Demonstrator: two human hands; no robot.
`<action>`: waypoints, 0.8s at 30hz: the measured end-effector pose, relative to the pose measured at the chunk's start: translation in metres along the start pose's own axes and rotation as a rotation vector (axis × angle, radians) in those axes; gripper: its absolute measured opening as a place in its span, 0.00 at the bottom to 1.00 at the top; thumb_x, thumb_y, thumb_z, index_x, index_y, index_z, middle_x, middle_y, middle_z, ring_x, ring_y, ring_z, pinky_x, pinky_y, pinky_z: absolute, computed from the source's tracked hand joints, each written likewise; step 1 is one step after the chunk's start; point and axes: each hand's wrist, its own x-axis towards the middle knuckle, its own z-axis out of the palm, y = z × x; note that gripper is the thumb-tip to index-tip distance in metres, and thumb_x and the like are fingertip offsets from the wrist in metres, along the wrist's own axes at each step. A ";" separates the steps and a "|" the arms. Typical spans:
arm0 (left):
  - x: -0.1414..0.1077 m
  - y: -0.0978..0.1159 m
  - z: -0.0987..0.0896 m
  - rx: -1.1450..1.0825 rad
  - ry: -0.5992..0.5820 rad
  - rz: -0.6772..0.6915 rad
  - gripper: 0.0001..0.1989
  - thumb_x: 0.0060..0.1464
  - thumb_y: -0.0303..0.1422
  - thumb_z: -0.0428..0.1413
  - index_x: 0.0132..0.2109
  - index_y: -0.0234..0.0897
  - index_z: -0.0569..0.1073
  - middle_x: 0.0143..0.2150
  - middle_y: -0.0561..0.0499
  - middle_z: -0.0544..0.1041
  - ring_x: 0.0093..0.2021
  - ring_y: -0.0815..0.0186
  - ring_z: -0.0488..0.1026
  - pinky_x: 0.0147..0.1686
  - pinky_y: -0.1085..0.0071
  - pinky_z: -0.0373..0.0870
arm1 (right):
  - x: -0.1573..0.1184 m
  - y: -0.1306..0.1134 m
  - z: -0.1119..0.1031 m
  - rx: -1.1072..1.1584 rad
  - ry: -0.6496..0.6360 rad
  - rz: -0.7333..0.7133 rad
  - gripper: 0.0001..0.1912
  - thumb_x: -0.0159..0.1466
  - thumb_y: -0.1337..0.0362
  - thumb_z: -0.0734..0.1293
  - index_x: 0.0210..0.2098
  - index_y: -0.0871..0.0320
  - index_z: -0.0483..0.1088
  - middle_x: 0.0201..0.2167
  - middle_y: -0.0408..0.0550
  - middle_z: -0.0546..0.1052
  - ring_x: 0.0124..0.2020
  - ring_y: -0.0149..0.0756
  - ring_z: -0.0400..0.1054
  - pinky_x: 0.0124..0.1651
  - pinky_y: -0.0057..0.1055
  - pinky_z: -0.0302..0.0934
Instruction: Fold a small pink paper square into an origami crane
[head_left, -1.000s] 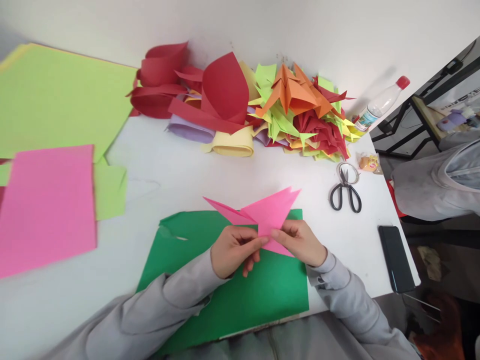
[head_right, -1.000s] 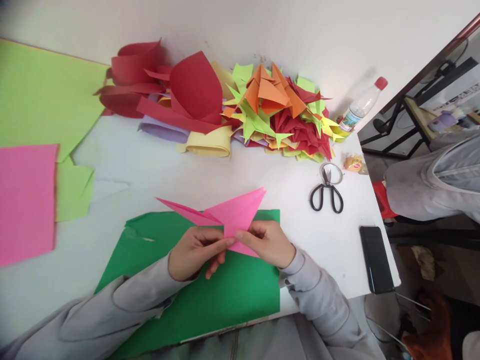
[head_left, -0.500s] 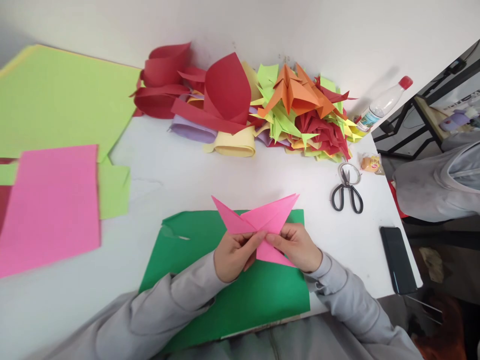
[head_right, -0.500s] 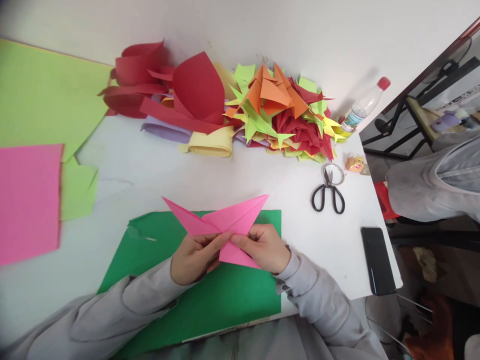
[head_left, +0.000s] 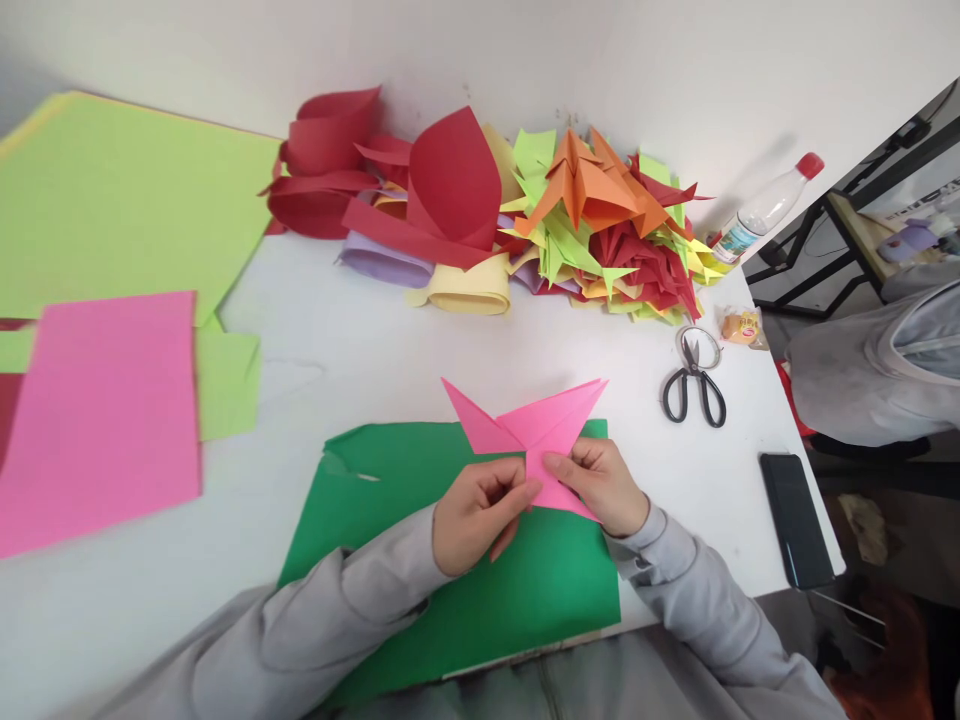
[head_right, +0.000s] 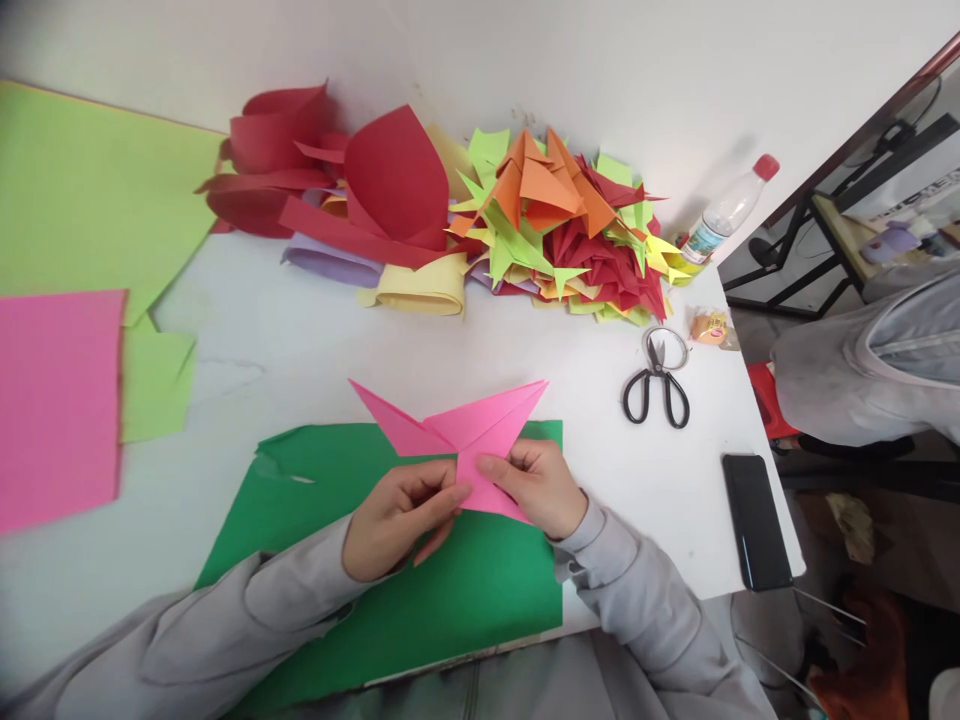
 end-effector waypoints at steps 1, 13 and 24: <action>0.000 0.000 0.000 -0.013 -0.004 0.006 0.27 0.48 0.56 0.56 0.23 0.38 0.59 0.10 0.63 0.56 0.07 0.76 0.55 0.10 0.80 0.44 | 0.000 0.000 0.000 0.009 0.003 -0.001 0.26 0.53 0.42 0.70 0.20 0.60 0.65 0.18 0.37 0.63 0.20 0.23 0.51 0.23 0.24 0.46; 0.007 -0.001 -0.011 -0.232 0.107 -0.021 0.25 0.42 0.52 0.62 0.22 0.36 0.64 0.11 0.62 0.57 0.08 0.77 0.54 0.06 0.79 0.56 | 0.000 -0.009 -0.011 0.026 -0.063 0.085 0.23 0.50 0.45 0.73 0.21 0.59 0.67 0.13 0.36 0.67 0.12 0.22 0.56 0.15 0.22 0.49; 0.013 0.009 -0.046 -0.016 0.418 0.116 0.13 0.40 0.39 0.66 0.29 0.35 0.75 0.29 0.51 0.76 0.22 0.69 0.72 0.18 0.74 0.74 | -0.002 -0.015 -0.041 -0.008 0.012 0.082 0.17 0.46 0.55 0.77 0.28 0.61 0.75 0.20 0.41 0.76 0.18 0.25 0.65 0.21 0.22 0.58</action>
